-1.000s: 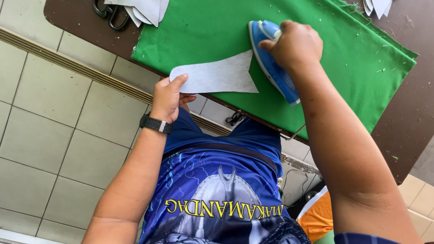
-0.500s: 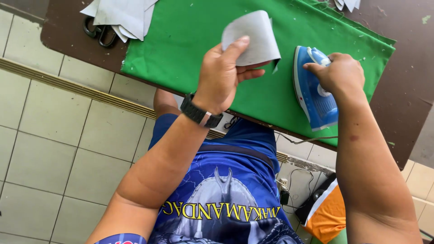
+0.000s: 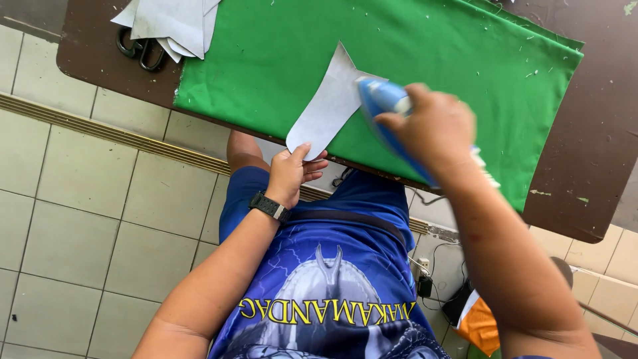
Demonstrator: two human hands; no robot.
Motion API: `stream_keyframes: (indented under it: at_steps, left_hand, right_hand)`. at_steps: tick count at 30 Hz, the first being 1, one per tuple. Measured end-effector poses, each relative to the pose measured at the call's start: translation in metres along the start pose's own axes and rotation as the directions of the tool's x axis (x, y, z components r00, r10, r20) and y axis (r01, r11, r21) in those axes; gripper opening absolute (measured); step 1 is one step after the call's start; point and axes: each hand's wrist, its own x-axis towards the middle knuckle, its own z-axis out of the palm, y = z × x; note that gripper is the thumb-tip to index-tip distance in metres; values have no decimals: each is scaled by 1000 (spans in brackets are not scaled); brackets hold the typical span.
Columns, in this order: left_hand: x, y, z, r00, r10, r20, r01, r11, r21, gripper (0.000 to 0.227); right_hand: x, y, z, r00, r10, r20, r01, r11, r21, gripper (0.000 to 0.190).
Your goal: The person is ironing white fabric patterns onto a green fabric sheet on a work table.
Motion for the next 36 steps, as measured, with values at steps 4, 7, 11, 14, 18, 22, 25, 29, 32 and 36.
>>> stream_keyframes:
  at_steps: [4,7,11,14,18,22,25,29,32,36]
  left_hand:
    - [7,5,0,1000,9,11,-9,996,86,36]
    - [15,-2,-5,1000,9,2,-9,995,96,36]
    - [12,-5,-6,999,26,25,-28,995,96,36]
    - [14,-3,-7,998,38,44,-42,994,98,34]
    - [8,2,-3,998,43,43,-47,994,100,33]
    - [3,10,0,999,-47,-8,48,994,94,35]
    - [2,13,1,998,-60,-12,61,993,100,35]
    - [-1,19,2,998,-64,-9,65,991,113,38]
    - [-1,20,1,998,-54,-22,57,992,116,41]
    - [4,19,-1,999,-33,-41,37,993,110,39]
  right_hand:
    - [5,-46,36,979,-161,122,154,986,66,54]
    - [15,-60,48,970,-190,154,182,981,64,51]
    - [32,-64,44,973,-145,180,139,989,45,52]
    - [50,-62,42,980,-159,120,156,987,33,51]
    - [70,-58,46,985,-149,87,149,989,5,53]
    - [89,-54,53,990,-134,50,136,990,-46,53]
    - [99,-51,53,989,-146,31,148,987,-66,55]
    - [114,-47,56,990,-143,13,144,987,-72,56]
    - [118,-49,50,990,-142,27,143,986,-81,58]
    - [123,-49,49,989,-146,19,147,985,-90,57]
